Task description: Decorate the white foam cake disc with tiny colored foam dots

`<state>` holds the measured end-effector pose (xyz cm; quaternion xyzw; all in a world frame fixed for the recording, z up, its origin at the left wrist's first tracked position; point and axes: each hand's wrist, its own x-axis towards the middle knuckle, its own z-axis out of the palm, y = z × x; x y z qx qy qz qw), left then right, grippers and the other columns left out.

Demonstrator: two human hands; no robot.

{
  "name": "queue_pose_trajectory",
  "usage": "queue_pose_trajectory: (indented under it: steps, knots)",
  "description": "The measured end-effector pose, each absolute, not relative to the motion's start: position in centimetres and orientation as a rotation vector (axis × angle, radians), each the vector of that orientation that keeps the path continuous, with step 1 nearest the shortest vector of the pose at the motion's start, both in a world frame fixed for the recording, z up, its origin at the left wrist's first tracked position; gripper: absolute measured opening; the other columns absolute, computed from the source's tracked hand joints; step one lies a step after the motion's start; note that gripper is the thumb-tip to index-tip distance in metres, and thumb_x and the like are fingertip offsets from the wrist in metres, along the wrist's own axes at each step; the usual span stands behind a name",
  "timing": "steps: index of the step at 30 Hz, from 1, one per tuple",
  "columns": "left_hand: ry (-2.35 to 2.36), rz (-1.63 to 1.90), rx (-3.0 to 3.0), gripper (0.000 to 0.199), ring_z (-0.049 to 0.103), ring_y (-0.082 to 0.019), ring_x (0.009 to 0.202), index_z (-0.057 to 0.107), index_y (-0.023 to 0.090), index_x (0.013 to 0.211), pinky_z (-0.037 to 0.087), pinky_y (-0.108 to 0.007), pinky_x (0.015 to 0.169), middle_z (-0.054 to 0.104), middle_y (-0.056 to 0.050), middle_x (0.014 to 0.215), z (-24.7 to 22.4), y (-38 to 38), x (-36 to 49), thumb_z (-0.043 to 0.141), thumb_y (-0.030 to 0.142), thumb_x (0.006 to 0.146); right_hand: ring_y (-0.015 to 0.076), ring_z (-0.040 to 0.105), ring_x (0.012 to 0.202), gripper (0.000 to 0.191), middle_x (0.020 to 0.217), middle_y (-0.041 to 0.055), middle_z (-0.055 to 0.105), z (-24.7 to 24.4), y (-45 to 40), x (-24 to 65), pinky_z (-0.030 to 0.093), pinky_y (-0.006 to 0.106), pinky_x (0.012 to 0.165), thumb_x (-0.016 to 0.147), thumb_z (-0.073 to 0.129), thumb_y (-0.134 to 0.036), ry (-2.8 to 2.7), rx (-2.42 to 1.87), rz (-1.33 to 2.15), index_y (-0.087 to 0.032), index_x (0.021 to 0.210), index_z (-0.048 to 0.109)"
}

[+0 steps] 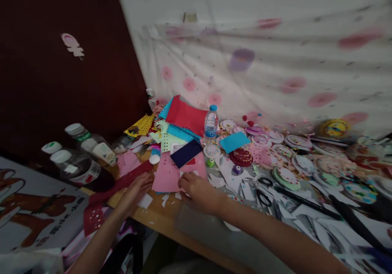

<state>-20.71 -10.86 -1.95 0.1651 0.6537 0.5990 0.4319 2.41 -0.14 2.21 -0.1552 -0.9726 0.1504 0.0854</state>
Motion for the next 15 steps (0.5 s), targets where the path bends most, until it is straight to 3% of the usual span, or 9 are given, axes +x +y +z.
queue_pose_trajectory:
  steps: [4,7,11,15]
  knots:
    - [1.494,1.429,0.414,0.020,0.066,-0.018,0.075,0.067,0.015,0.088,0.052,-0.028,0.069,0.070,-0.009,0.088,-1.4,-9.6,-20.1,0.063,0.027,0.073,0.0309,0.054,0.106,0.045,0.112,0.0180,0.059,0.3,-0.4,-2.9,0.046,0.042,0.088,0.077,0.068,-0.030,-2.939,-0.479,0.431,-0.010,0.114,0.054]
    - [1.405,1.418,0.475,0.022,0.066,-0.016,0.076,0.068,0.016,0.092,0.053,-0.026,0.072,0.071,-0.009,0.089,-0.2,-8.6,-19.7,0.058,0.028,0.077,0.0355,0.053,0.110,0.066,0.120,0.0242,0.056,-0.7,-0.2,-5.5,0.046,0.046,0.089,0.071,0.073,-0.031,-2.926,-0.607,0.441,-0.005,0.125,0.046]
    - [1.364,1.379,0.598,0.031,0.068,-0.024,0.089,0.067,0.013,0.098,0.053,-0.038,0.085,0.072,-0.014,0.094,1.7,-7.8,-20.6,0.055,0.035,0.079,0.0284,0.064,0.098,0.039,0.109,0.0193,0.066,-1.1,1.9,-6.6,0.049,0.037,0.080,0.084,0.050,-0.010,-2.882,-0.810,0.515,-0.009,0.123,0.051]
    - [1.530,1.461,0.737,0.032,0.066,-0.026,0.098,0.065,0.015,0.094,0.048,-0.041,0.095,0.071,-0.013,0.101,2.6,-7.7,-23.6,0.055,0.042,0.080,0.0250,0.068,0.095,0.037,0.107,0.0145,0.071,-1.1,5.6,-5.8,0.048,0.031,0.078,0.088,0.043,-0.011,-2.760,-1.019,0.599,-0.014,0.124,0.053]
